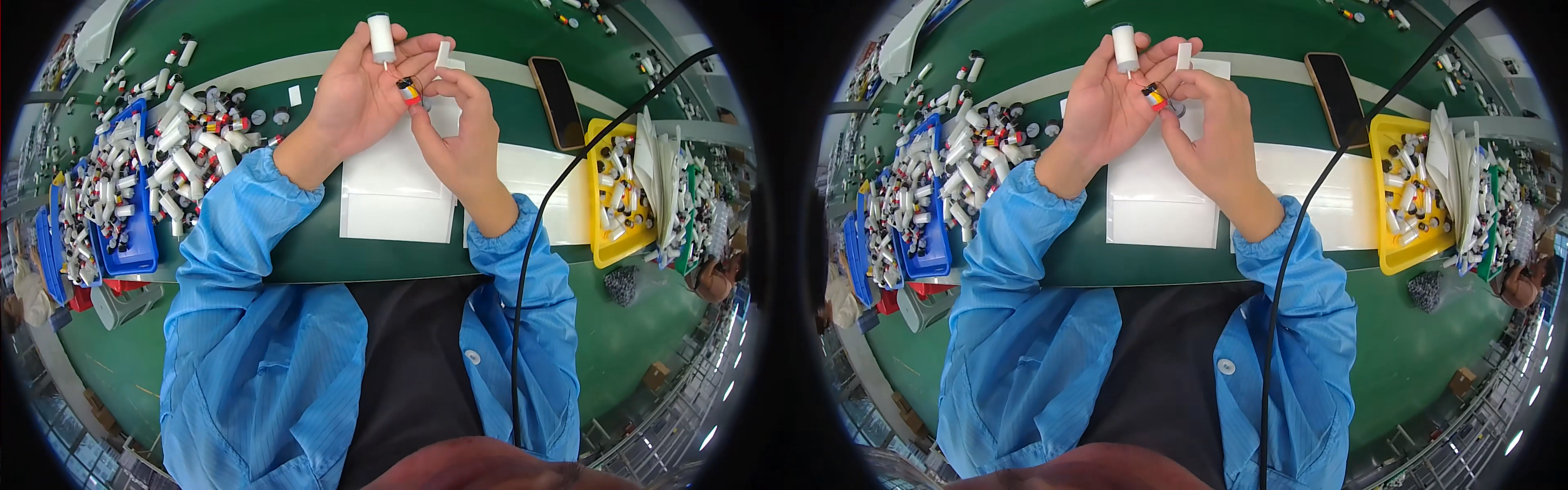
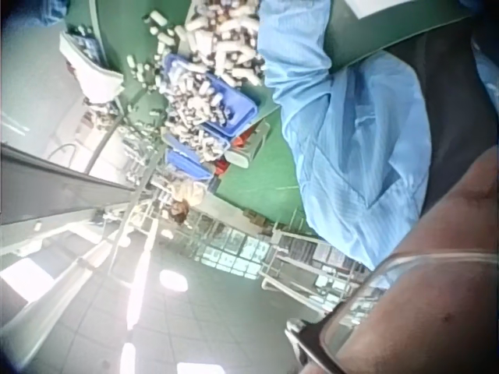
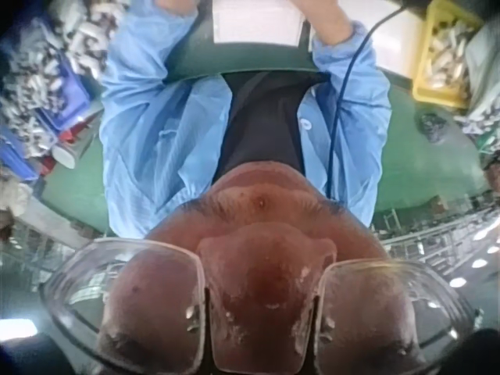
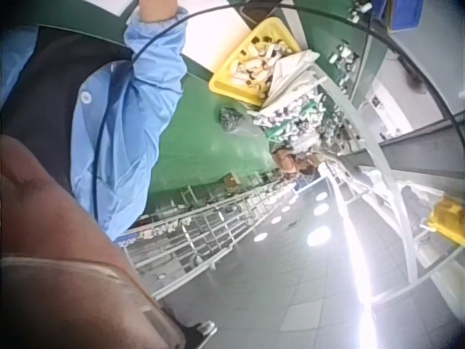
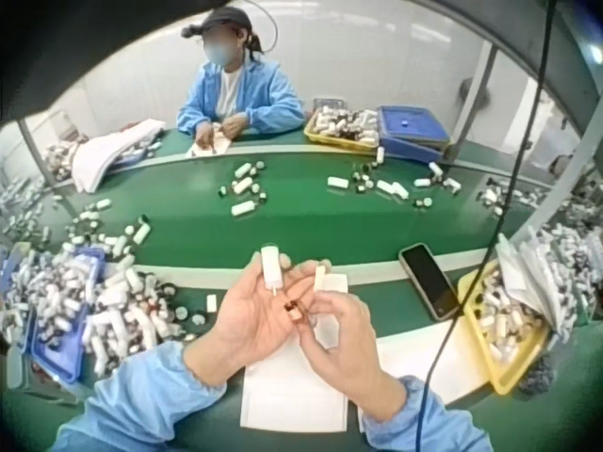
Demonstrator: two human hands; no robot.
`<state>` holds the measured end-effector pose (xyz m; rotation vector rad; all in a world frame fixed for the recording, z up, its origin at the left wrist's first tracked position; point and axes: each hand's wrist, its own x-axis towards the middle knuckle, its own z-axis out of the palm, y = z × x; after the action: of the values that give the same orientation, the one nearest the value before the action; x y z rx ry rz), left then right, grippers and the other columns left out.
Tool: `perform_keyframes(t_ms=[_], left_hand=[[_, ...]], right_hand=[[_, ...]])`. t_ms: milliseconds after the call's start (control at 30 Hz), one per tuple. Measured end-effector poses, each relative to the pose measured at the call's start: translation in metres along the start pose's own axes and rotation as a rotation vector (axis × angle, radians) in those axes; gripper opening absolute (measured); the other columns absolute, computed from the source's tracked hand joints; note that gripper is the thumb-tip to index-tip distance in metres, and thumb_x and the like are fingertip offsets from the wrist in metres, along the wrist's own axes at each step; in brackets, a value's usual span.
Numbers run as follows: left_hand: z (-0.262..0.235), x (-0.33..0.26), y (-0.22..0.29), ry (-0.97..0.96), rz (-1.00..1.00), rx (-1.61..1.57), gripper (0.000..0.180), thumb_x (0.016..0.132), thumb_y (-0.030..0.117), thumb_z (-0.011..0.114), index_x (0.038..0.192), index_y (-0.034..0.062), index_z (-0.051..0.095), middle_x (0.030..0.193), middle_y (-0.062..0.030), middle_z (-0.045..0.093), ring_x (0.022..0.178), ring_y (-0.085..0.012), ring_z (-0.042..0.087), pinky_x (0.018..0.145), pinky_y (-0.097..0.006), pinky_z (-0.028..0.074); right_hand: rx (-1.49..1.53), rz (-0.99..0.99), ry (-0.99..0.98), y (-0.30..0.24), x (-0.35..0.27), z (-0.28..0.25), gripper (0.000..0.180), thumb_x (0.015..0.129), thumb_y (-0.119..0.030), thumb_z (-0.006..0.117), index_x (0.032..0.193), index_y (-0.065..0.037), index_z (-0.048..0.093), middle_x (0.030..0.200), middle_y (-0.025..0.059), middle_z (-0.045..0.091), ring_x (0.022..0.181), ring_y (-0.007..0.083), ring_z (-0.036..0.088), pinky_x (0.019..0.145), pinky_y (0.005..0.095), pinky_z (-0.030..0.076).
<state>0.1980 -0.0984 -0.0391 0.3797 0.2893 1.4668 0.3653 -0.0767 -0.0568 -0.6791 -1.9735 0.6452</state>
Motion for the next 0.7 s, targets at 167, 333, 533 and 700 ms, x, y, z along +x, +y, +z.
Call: perform_keyframes(t_ms=[167, 333, 533, 700], left_hand=[[-0.005, -0.002, -0.005, -0.051, 0.116, 0.505, 0.036, 0.107, 0.038, 0.039, 0.124, 0.0097, 0.055, 0.135, -0.0166, 0.059, 0.132, -0.0266, 0.051, 0.112, -0.043, 0.038], [-0.001, -0.005, 0.0, -0.1, -0.136, 0.838, 0.042, 0.098, 0.017, 0.062, 0.136, 0.0049, 0.049, 0.124, -0.0112, 0.061, 0.119, -0.0199, 0.058, 0.103, -0.035, 0.044], [0.001, -0.001, -0.002, -0.053, -0.103, 0.817, 0.043, 0.099, 0.003, 0.058, 0.14, 0.0001, 0.047, 0.123, -0.013, 0.065, 0.111, -0.0183, 0.065, 0.096, -0.03, 0.053], [-0.003, 0.0, 0.004, -0.019, -0.077, 0.821, 0.042, 0.1, 0.003, 0.057, 0.14, -0.0008, 0.045, 0.124, -0.0131, 0.066, 0.111, -0.0183, 0.065, 0.098, -0.03, 0.053]], right_hand=[[0.115, 0.064, 0.08, -0.002, -0.007, -0.003, 0.052, 0.08, 0.007, 0.07, 0.125, -0.003, 0.045, 0.097, 0.0082, 0.067, 0.097, 0.0165, 0.064, 0.096, 0.032, 0.046], [0.174, 0.048, 0.22, 0.008, -0.009, -0.005, 0.05, 0.08, 0.007, 0.07, 0.123, -0.003, 0.046, 0.096, 0.0068, 0.064, 0.088, 0.0147, 0.061, 0.084, 0.0291, 0.049], [0.077, 0.01, 0.21, 0.006, -0.008, -0.009, 0.053, 0.081, 0.007, 0.073, 0.124, -0.003, 0.044, 0.095, 0.0066, 0.061, 0.084, 0.0123, 0.056, 0.079, 0.0269, 0.047], [0.255, 0.016, 0.228, 0.006, -0.004, -0.012, 0.045, 0.082, 0.001, 0.075, 0.12, -0.004, 0.051, 0.098, 0.0066, 0.062, 0.087, 0.0144, 0.059, 0.083, 0.0272, 0.048]])
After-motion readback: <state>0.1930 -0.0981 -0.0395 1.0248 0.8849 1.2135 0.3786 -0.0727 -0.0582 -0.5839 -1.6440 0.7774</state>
